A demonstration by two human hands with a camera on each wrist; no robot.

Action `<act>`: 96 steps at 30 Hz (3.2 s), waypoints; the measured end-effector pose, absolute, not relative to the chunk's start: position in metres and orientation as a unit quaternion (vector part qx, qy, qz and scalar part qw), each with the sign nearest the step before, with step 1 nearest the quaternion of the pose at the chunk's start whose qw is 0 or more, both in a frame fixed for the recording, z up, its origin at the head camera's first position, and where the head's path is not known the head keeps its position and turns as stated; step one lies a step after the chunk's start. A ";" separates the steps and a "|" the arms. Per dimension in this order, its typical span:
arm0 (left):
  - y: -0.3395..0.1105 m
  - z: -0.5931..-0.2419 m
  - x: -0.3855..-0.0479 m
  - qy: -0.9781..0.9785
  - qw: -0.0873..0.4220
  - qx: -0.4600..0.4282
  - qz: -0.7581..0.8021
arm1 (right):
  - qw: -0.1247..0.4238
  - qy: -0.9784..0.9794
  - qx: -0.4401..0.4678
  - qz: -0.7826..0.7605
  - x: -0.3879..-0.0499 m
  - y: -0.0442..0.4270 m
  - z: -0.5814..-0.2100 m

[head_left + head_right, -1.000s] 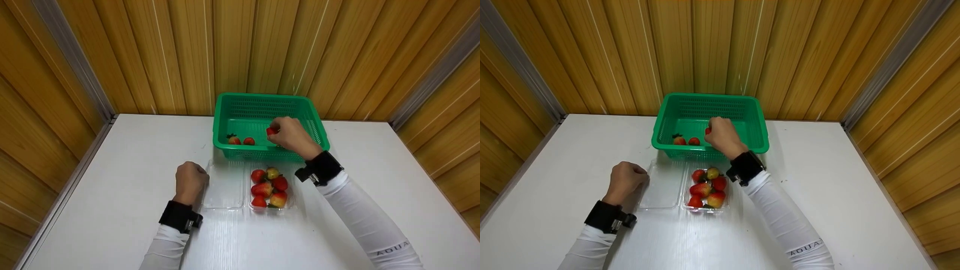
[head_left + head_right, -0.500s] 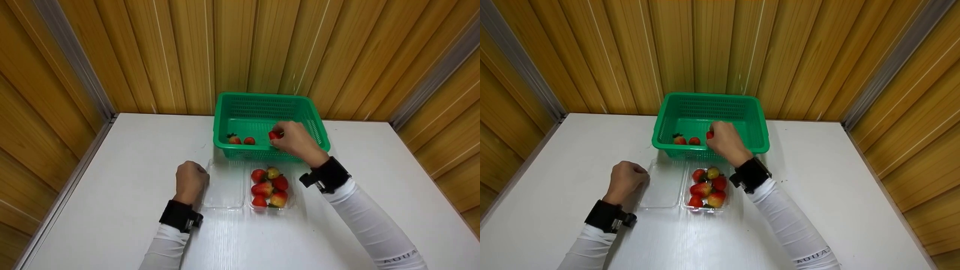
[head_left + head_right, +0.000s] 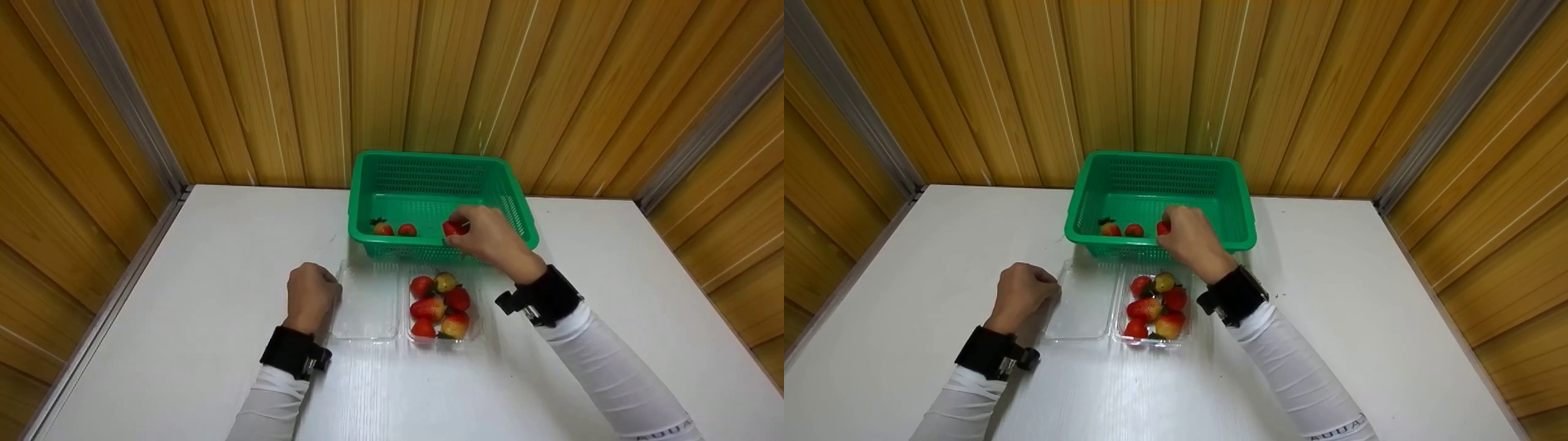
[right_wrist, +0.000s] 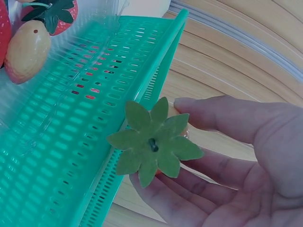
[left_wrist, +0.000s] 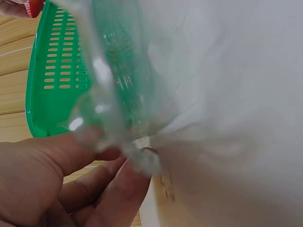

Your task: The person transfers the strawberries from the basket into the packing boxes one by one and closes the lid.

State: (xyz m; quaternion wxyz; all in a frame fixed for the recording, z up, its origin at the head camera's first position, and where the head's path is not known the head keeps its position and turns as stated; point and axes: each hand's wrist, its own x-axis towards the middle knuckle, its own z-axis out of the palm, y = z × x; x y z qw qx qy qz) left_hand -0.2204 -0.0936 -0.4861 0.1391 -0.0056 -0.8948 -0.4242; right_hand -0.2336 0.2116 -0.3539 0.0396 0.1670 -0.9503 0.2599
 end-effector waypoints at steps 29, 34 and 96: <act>-0.095 -0.486 -0.221 -0.897 0.133 -0.005 -0.421 | 0.043 -0.946 0.188 0.262 -0.209 0.215 -0.366; -0.095 -0.486 -0.221 -0.898 0.133 -0.007 -0.420 | 0.040 -0.945 0.188 0.265 -0.206 0.215 -0.368; -0.095 -0.485 -0.220 -0.895 0.138 -0.010 -0.424 | 0.006 -0.950 0.165 0.264 -0.209 0.220 -0.412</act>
